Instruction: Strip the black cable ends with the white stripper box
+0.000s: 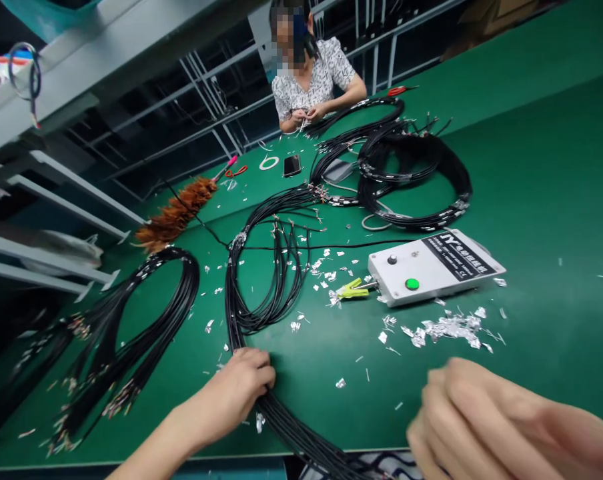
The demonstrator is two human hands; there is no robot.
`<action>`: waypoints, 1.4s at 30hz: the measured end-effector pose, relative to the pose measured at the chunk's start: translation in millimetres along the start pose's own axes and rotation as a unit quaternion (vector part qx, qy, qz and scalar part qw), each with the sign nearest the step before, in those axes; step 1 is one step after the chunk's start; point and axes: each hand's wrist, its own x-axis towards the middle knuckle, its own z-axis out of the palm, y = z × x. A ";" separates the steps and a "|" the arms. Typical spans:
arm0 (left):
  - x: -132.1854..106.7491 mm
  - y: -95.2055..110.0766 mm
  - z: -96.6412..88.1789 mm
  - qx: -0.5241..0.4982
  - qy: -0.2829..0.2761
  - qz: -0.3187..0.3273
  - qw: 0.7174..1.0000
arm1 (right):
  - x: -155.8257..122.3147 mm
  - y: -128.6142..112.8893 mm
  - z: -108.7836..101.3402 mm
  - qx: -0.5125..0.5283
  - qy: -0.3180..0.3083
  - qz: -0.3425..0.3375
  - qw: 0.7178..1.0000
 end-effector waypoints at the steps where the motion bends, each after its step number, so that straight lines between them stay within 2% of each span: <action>1: 1.5 -4.2 -3.0 -0.031 -0.001 0.004 1.000 | 13.6 -6.6 -5.8 0.031 0.002 0.006 0.999; 2: 2.1 -8.2 -6.1 -0.065 0.004 0.006 0.998 | 25.1 -12.4 -10.3 0.054 0.014 0.008 0.998; 4: 1.1 -12.9 -11.0 -0.121 0.035 0.004 0.992 | 40.1 -20.1 -15.7 0.105 0.104 0.026 0.989; 6: -0.4 -10.3 -12.6 -0.139 0.085 0.001 0.987 | 44.0 -21.0 -17.8 0.079 0.183 0.065 0.978; 7: -0.1 -5.2 -12.1 -0.135 0.109 0.003 0.985 | 42.6 -19.3 -18.0 0.052 0.199 0.092 0.974; 9: 4.3 13.2 -9.1 -0.125 0.139 0.021 0.982 | 35.7 -13.6 -17.8 0.015 0.187 0.149 0.971; 12: 21.0 55.4 -3.7 -0.149 0.140 0.077 0.976 | 23.0 -6.8 -17.1 0.031 0.163 0.191 0.967; 16: 53.0 109.2 0.6 -0.236 0.134 0.141 0.952 | 10.8 -7.6 -20.1 0.069 0.212 0.169 0.960; 19: 73.8 128.9 3.4 -0.314 0.149 0.157 0.924 | 4.6 -12.8 -24.5 0.060 0.257 0.138 0.955; 21: 83.1 130.0 6.4 -0.355 0.170 0.153 0.906 | 2.9 -15.8 -26.7 0.022 0.277 0.120 0.953; 24: 88.5 117.8 12.7 -0.370 0.224 0.120 0.894 | 8.3 -16.4 -28.2 -0.046 0.267 0.110 0.956; 27: 85.8 99.7 18.6 -0.368 0.277 0.069 0.885 | 23.6 -11.4 -27.8 -0.054 0.251 0.104 0.961; 29: 83.0 89.9 21.2 -0.388 0.293 0.032 0.873 | 35.9 -6.2 -26.5 -0.048 0.250 0.106 0.961; 33: 82.4 79.6 24.0 -0.465 0.289 -0.008 0.837 | 54.3 3.2 -22.5 -0.078 0.251 0.122 0.957; 38: 86.9 75.8 26.3 -0.507 0.273 -0.008 0.817 | 62.8 4.9 -22.2 -0.128 0.256 0.103 0.953; 42: 88.5 76.3 24.5 -0.560 0.249 -0.009 0.790 | 66.8 2.8 -26.2 -0.113 0.222 0.118 0.961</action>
